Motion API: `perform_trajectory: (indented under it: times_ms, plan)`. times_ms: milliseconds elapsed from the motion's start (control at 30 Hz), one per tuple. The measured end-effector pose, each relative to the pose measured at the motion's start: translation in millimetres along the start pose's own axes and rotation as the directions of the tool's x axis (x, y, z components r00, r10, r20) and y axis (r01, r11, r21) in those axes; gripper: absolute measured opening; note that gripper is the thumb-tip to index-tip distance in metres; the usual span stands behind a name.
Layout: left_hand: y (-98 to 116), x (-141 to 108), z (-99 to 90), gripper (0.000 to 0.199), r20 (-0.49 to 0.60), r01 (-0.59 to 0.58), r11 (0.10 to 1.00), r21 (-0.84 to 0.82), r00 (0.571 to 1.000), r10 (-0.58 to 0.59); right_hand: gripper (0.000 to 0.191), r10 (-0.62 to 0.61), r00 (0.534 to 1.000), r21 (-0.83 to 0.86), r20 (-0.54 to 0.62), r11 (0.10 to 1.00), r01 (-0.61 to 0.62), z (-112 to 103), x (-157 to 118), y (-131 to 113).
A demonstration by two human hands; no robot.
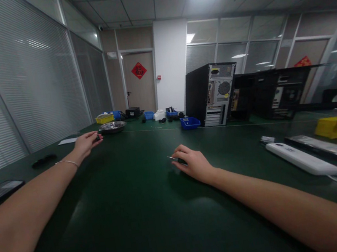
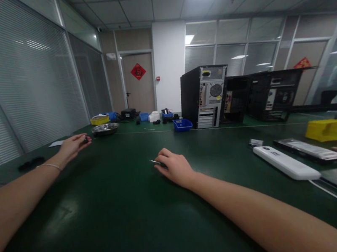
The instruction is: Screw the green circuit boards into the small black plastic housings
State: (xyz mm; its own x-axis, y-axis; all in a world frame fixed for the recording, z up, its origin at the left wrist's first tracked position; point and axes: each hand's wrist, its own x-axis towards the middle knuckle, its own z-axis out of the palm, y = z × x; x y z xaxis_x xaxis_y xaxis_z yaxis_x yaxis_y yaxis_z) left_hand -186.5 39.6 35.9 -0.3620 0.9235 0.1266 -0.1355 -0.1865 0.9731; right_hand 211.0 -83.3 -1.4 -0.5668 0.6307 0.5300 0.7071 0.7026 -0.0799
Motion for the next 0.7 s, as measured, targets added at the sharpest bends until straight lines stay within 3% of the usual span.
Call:
perform_trajectory:
  times_ms: [100, 167, 300, 367, 400, 500, 700]
  plan:
    - [-8.5, -21.6, 38.5, 0.028, 0.227, 0.073, 0.997, -0.013, 0.972, -0.068, 0.018, 0.004, 1.000, 0.031, -0.022, 1.000, -0.003, 0.0, 1.0, 0.5]
    - [-18.1, -46.1, 71.3, 0.019, 0.401, 0.130, 0.992, -0.008, 0.909, -0.116, 0.019, 0.007, 0.999, 0.060, -0.045, 0.998, -0.005, -0.9, 1.4, -0.2]
    - [-32.5, -113.5, 122.0, 0.023, 0.703, 0.229, 0.973, 0.038, 0.685, -0.189, 0.024, 0.000, 0.996, 0.128, -0.091, 0.992, 0.012, -4.7, 1.2, -6.4]
    - [-34.0, -144.3, 132.7, 0.027, 0.793, 0.253, 0.966, 0.055, 0.577, -0.196, 0.030, -0.017, 0.994, 0.160, -0.105, 0.987, 0.034, -6.9, 1.0, -11.3]
    - [-33.6, -156.2, 134.9, 0.029, 0.816, 0.258, 0.964, 0.057, 0.544, -0.194, 0.032, -0.027, 0.993, 0.174, -0.111, 0.984, 0.046, -8.0, 0.9, -13.7]
    - [-30.9, -174.5, 135.3, 0.031, 0.837, 0.258, 0.965, 0.037, 0.520, -0.171, 0.033, -0.056, 0.991, 0.208, -0.120, 0.975, 0.080, -11.2, 0.3, -18.8]
    - [-28.8, -168.6, 133.9, 0.026, 0.838, 0.257, 0.966, 0.005, 0.526, -0.144, 0.032, -0.076, 0.989, 0.240, -0.126, 0.965, 0.105, -15.0, 0.3, -18.3]
